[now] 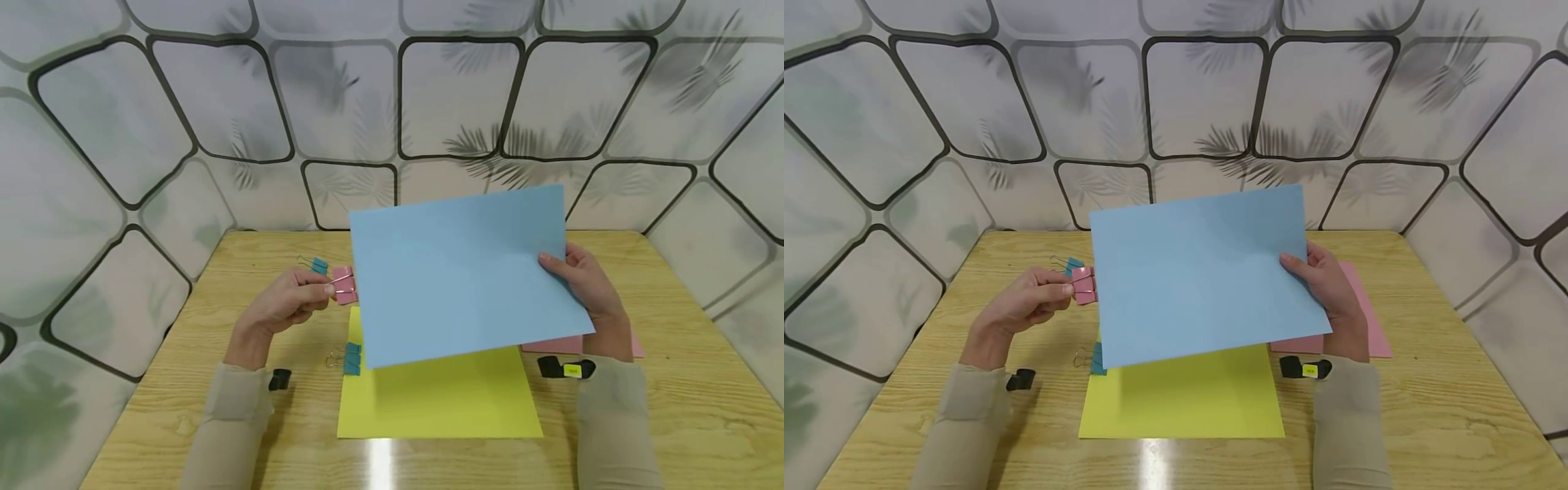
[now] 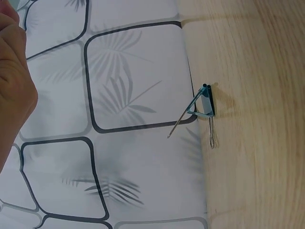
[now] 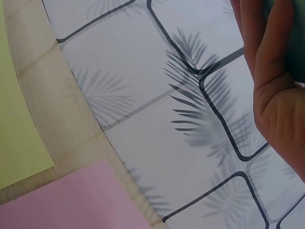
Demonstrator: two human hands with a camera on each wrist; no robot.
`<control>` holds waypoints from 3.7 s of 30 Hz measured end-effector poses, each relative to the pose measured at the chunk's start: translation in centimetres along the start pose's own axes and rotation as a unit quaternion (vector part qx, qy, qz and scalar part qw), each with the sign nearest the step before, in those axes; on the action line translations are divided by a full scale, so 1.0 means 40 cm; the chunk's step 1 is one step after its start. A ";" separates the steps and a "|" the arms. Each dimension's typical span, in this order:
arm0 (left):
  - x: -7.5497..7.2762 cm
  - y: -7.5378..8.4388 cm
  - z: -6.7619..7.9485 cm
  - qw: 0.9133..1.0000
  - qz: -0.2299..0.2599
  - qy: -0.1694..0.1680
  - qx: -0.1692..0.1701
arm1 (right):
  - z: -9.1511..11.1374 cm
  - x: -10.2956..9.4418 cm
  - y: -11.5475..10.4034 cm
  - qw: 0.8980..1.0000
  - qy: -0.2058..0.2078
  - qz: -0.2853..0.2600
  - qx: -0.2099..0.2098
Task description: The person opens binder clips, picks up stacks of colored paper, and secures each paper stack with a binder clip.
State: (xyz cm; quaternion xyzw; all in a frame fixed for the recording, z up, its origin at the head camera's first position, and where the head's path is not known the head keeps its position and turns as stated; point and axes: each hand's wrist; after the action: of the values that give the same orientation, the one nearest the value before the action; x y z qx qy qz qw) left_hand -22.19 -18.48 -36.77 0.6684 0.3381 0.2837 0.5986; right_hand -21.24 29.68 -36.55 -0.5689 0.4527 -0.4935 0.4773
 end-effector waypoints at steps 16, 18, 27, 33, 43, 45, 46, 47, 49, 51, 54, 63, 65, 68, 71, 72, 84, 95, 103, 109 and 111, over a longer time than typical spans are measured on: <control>0.002 0.000 0.005 1.000 0.009 -0.003 -0.004 | 0.005 0.003 0.001 1.000 -0.009 -0.010 0.018; 0.002 0.000 0.005 1.000 0.009 -0.002 -0.009 | 0.006 0.006 0.001 1.000 -0.009 -0.008 0.023; 0.002 0.001 0.004 0.999 0.003 0.009 -0.035 | 0.005 0.017 0.004 0.999 -0.018 -0.006 0.034; 0.009 0.006 0.002 0.997 -0.033 0.037 -0.061 | 0.004 0.022 0.005 0.999 -0.012 0.000 0.039; 0.031 0.025 -0.005 0.984 -0.072 0.105 -0.128 | -0.001 0.029 0.011 0.999 0.000 -0.004 0.047; 0.031 0.025 -0.006 0.982 -0.073 0.111 -0.131 | -0.001 0.029 0.012 0.999 0.004 -0.001 0.044; 0.031 0.025 -0.007 0.983 -0.070 0.112 -0.129 | -0.001 0.028 0.012 0.999 0.006 0.002 0.041; 0.029 0.024 -0.007 0.983 -0.067 0.112 -0.127 | -0.002 0.028 0.013 0.999 0.008 0.000 0.038; 0.026 0.020 -0.007 0.984 -0.063 0.110 -0.124 | 0.000 0.027 0.012 0.999 0.010 -0.003 0.030; 0.023 0.016 -0.006 0.984 -0.073 0.109 -0.123 | 0.002 0.027 0.011 1.000 0.013 -0.011 0.021; 0.015 0.011 -0.004 0.982 -0.106 0.103 -0.120 | 0.005 0.028 0.011 1.000 0.017 -0.019 0.011; 0.020 0.033 0.001 0.974 -0.072 0.185 -0.105 | 0.006 0.045 0.018 0.999 0.002 -0.033 -0.009; 0.028 0.050 -0.013 0.971 -0.035 0.223 -0.082 | -0.001 0.049 0.016 0.998 0.002 -0.054 -0.019; 0.048 0.069 -0.028 0.961 0.021 0.272 -0.038 | -0.010 0.059 0.015 0.996 0.012 -0.079 -0.031; 0.064 0.075 -0.031 0.951 0.047 0.304 -0.011 | -0.016 0.069 0.017 0.997 0.021 -0.060 -0.040; 0.067 0.075 -0.031 0.949 0.051 0.310 -0.006 | -0.017 0.072 0.017 0.998 0.023 -0.049 -0.040; 0.053 0.067 -0.038 0.962 -0.134 0.239 -0.010 | 0.024 0.040 -0.017 0.995 0.080 0.005 -0.053; -0.021 0.048 0.002 0.984 -0.102 0.132 -0.054 | 0.016 0.035 0.002 0.996 -0.018 0.022 -0.090; -0.004 0.039 -0.033 0.984 -0.064 0.151 -0.074 | -0.001 0.030 -0.003 0.998 0.022 -0.008 -0.064; 0.016 0.047 -0.037 0.982 -0.008 0.185 -0.031 | -0.002 0.038 -0.002 0.997 0.023 -0.040 -0.067; 0.028 0.053 -0.040 0.979 0.007 0.204 -0.013 | -0.002 0.041 -0.004 0.996 0.025 -0.042 -0.071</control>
State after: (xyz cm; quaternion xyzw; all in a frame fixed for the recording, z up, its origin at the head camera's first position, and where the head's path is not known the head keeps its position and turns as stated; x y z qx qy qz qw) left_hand -22.54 -16.73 -34.51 0.5906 0.4451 0.4229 0.5237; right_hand -21.13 28.08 -36.20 -0.6071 0.4743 -0.4940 0.4030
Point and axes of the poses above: each hand's wrist, its own z-axis away from the middle knuckle, its own x-axis out of the palm, y = z × x, and after that the axes turned 6 degrees about y, right-handed
